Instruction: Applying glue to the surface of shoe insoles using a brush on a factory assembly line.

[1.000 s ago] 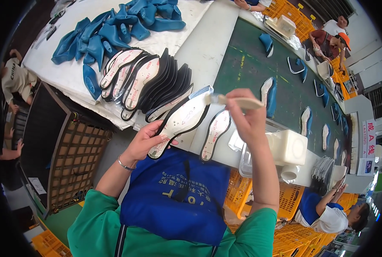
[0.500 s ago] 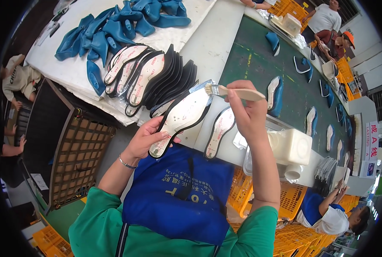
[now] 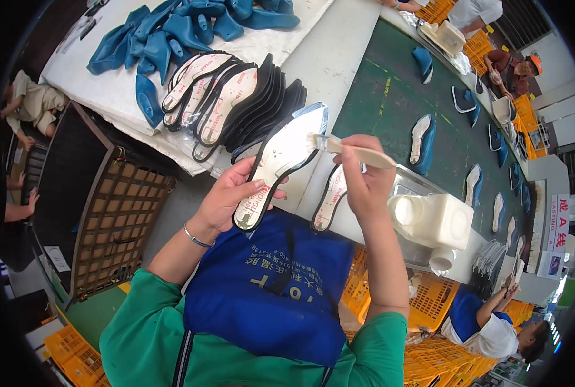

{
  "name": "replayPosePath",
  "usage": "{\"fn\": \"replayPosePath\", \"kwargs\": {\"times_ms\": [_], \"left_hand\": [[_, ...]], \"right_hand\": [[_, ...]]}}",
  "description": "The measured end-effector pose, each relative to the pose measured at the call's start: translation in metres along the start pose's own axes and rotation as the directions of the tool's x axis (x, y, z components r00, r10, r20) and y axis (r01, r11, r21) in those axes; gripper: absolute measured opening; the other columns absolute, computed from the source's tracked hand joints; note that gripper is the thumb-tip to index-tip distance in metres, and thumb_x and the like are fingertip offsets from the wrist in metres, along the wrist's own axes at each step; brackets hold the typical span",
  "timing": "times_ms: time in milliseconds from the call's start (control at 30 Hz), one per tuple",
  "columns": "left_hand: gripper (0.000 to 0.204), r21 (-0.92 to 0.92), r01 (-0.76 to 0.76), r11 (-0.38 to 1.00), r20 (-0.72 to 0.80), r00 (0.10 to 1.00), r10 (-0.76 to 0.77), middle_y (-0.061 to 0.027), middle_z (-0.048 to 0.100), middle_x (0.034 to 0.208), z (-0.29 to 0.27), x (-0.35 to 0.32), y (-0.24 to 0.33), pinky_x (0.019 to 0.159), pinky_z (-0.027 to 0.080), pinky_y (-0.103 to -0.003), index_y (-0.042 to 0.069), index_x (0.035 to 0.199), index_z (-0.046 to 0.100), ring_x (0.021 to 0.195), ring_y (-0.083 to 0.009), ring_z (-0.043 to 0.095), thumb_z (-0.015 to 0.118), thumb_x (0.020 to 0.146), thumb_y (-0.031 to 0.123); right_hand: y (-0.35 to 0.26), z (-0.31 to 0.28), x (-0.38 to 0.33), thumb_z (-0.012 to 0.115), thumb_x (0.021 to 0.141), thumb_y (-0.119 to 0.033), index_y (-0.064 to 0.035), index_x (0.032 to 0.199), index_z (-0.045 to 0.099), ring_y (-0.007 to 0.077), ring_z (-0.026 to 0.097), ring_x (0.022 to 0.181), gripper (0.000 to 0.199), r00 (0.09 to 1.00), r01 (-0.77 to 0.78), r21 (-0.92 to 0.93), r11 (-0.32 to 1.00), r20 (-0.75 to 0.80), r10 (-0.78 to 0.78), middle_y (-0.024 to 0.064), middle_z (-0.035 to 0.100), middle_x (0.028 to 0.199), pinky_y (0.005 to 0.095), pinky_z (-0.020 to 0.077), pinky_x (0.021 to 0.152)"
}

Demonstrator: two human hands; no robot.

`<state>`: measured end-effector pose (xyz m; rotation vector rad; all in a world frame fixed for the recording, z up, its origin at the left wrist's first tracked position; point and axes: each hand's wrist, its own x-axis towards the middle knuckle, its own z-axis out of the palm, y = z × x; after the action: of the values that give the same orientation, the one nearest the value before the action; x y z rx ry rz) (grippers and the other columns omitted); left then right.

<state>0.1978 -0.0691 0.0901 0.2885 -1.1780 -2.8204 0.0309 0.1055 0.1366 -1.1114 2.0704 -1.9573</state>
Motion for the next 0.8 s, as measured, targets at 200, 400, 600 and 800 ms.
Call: {"fn": "replayPosePath", "kwargs": {"times_ms": [200, 400, 600, 800], "left_hand": [[0.048, -0.053, -0.011, 0.999, -0.018, 1.0, 0.01, -0.0215, 0.06, 0.122, 0.006, 0.001, -0.003, 0.076, 0.059, -0.027, -0.001, 0.14, 0.035, 0.103, -0.0245, 0.067, 0.05, 0.095, 0.002], [0.047, -0.062, -0.007, 0.998, -0.028, 1.0, 0.006, -0.0168, 0.06, 0.123, 0.011, 0.001, -0.002, 0.08, 0.058, -0.028, -0.001, 0.139, 0.037, 0.106, -0.0243, 0.065, 0.049, 0.094, -0.001], [0.051, -0.076, -0.033, 0.997, -0.041, 0.999, 0.03, -0.0177, 0.06, 0.122, 0.018, -0.001, 0.0, 0.074, 0.06, -0.026, -0.001, 0.142, 0.033, 0.104, -0.0246, 0.066, 0.05, 0.094, 0.0], [0.051, -0.074, -0.04, 0.997, -0.031, 0.999, 0.037, -0.0171, 0.059, 0.124, 0.013, -0.001, 0.001, 0.073, 0.06, -0.026, -0.002, 0.142, 0.034, 0.104, -0.0254, 0.067, 0.05, 0.094, 0.0]], "right_hand": [[-0.008, 0.024, -0.029, 0.064, 0.087, -0.005, 0.0019, 0.093, 0.064, 0.0137, 0.065, 0.067, 0.009, 0.994, 0.102, -0.095, 0.99, -0.028, -0.105, 0.0076, 0.067, 0.076, 0.0254, 0.0491, 0.06], [-0.008, 0.033, -0.042, 0.07, 0.081, -0.005, 0.0014, 0.092, 0.064, 0.0192, 0.063, 0.06, 0.014, 0.975, 0.222, -0.216, 0.951, 0.046, -0.217, 0.0116, 0.066, 0.074, 0.0281, 0.0463, 0.054], [-0.007, 0.029, -0.04, 0.069, 0.082, -0.003, 0.0032, 0.092, 0.064, 0.0202, 0.063, 0.059, 0.013, 0.966, 0.245, -0.236, 0.941, -0.019, -0.256, 0.0137, 0.067, 0.076, 0.0283, 0.0473, 0.053], [-0.006, 0.032, -0.046, 0.063, 0.086, 0.0, 0.0052, 0.097, 0.061, 0.0192, 0.064, 0.067, 0.012, 0.967, 0.252, -0.184, 0.95, 0.075, -0.242, 0.0144, 0.065, 0.085, 0.0276, 0.0499, 0.061]]}}
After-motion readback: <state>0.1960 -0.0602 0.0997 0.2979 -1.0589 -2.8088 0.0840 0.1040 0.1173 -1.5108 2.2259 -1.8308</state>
